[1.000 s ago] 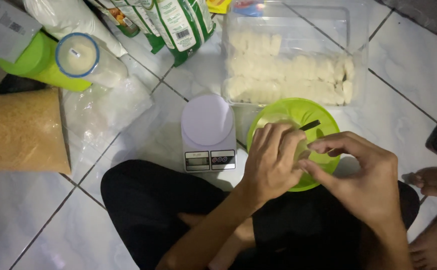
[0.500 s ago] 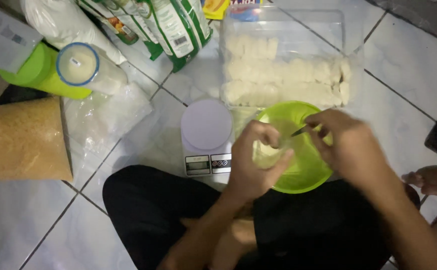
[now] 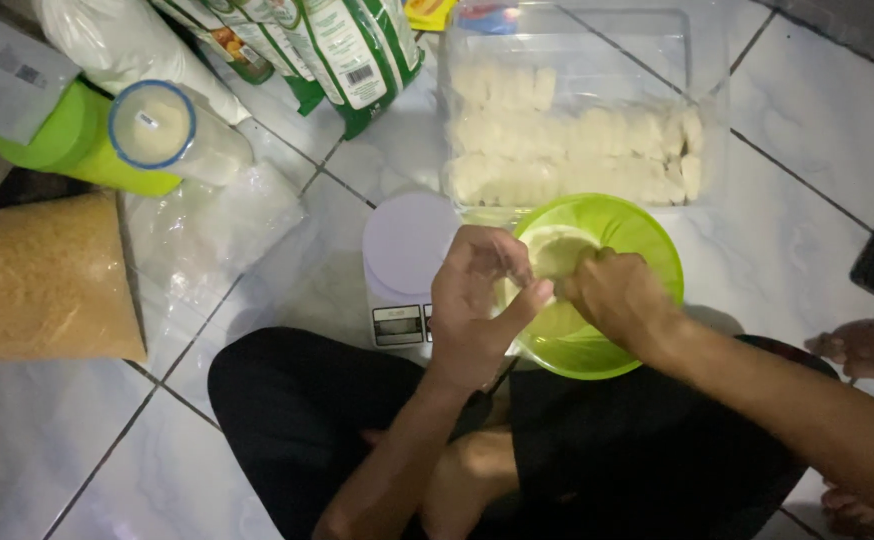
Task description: The person scoops a white dough-like substance from a green bowl using a spoon and places it into a small plastic bag on a digital scale. They repeat this process multiple times, occasionally adjusting the bag or the dough with their hands.
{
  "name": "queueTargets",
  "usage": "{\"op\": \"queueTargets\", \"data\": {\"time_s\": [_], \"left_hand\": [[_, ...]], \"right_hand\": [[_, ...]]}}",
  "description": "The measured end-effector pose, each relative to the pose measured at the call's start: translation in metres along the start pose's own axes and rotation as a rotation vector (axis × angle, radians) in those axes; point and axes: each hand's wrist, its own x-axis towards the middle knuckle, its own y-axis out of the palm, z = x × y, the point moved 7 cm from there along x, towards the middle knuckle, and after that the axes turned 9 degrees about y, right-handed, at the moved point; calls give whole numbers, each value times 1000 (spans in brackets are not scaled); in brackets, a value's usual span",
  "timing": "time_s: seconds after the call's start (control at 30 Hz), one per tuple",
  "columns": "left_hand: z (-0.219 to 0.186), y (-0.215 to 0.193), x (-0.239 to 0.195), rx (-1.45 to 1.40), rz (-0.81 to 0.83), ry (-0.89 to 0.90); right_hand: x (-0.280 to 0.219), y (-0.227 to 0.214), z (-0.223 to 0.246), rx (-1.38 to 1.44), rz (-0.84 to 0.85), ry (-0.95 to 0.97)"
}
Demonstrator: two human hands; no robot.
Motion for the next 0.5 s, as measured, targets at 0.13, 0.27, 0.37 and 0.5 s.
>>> {"op": "queueTargets", "data": {"time_s": [0.13, 0.27, 0.37, 0.5], "left_hand": [[-4, -2, 3, 9, 15, -15], [-17, -5, 8, 130, 3, 42], [-26, -8, 10, 215, 18, 66], [-35, -8, 12, 381, 57, 117]], "right_hand": [[7, 8, -1, 116, 89, -62], [10, 19, -14, 550, 304, 56], [7, 7, -18, 546, 316, 31], [1, -10, -31, 630, 263, 87]]}}
